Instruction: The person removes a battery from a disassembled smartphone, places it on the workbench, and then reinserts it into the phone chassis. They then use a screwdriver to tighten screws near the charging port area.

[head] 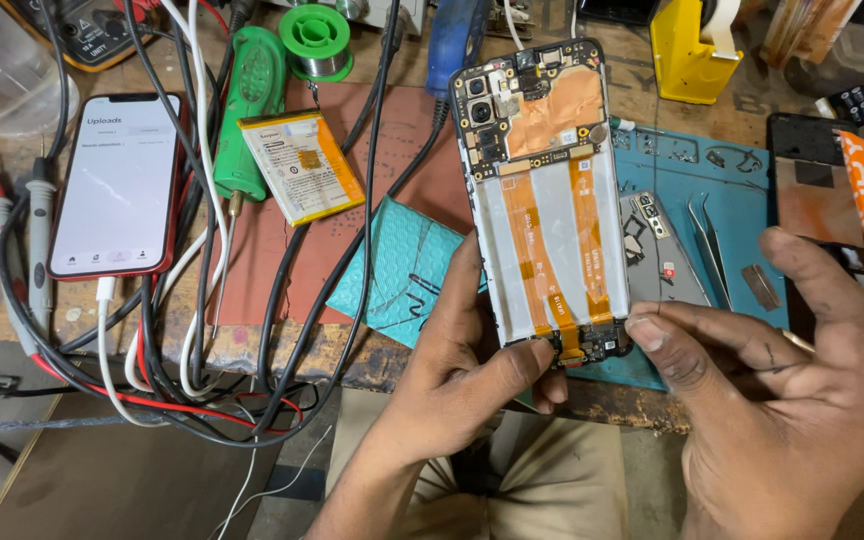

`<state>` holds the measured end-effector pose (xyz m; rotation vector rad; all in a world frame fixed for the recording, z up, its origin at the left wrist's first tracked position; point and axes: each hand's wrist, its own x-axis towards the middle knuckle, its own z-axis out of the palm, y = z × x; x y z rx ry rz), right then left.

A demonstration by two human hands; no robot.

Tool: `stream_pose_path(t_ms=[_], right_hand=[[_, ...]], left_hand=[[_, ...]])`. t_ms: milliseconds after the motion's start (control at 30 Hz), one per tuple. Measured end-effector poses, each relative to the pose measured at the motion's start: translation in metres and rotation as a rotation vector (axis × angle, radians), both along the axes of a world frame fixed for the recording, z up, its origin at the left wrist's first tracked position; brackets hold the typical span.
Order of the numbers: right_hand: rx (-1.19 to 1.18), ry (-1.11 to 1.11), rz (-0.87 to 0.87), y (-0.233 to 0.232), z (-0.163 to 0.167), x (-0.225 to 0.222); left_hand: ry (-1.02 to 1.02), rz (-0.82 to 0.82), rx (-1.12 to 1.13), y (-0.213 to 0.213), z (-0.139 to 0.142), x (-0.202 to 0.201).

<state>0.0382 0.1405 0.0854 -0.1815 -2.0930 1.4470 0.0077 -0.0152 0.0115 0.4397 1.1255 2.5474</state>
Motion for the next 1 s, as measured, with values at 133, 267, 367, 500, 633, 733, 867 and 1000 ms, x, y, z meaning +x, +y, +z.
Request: stream_pose_path(t_ms=[133,267,367,500,633,733,867,1000], right_hand=[[-0.132,0.035,0.052,0.003,-0.009,0.001],[-0.1,-0.003,0.042,0.003,-0.01,0.002],[-0.025,-0.015,0.014,0.001,-0.008,0.003],[0.058,0.017,0.03,-0.002,-0.006,0.004],[0.1,0.034,0.049,-0.005,-0.003,0.002],[0.116,-0.01,0.032,-0.006,0.0,0.002],[0.076,-0.06,0.031,-0.005,0.005,0.0],[0.04,-0.122,0.004,-0.007,0.008,-0.002]], left_hand=[[0.026,0.024,0.004,0.0,-0.002,0.001],[0.038,0.057,0.023,0.001,-0.004,0.003],[0.046,0.067,-0.002,0.001,-0.003,0.002],[0.034,0.057,0.016,0.001,-0.002,0.002],[0.038,0.059,0.011,0.0,-0.002,0.002],[0.046,0.058,0.01,-0.001,-0.003,0.002],[0.056,0.06,0.024,-0.001,-0.005,0.002],[0.072,0.048,0.045,0.0,-0.007,0.002]])
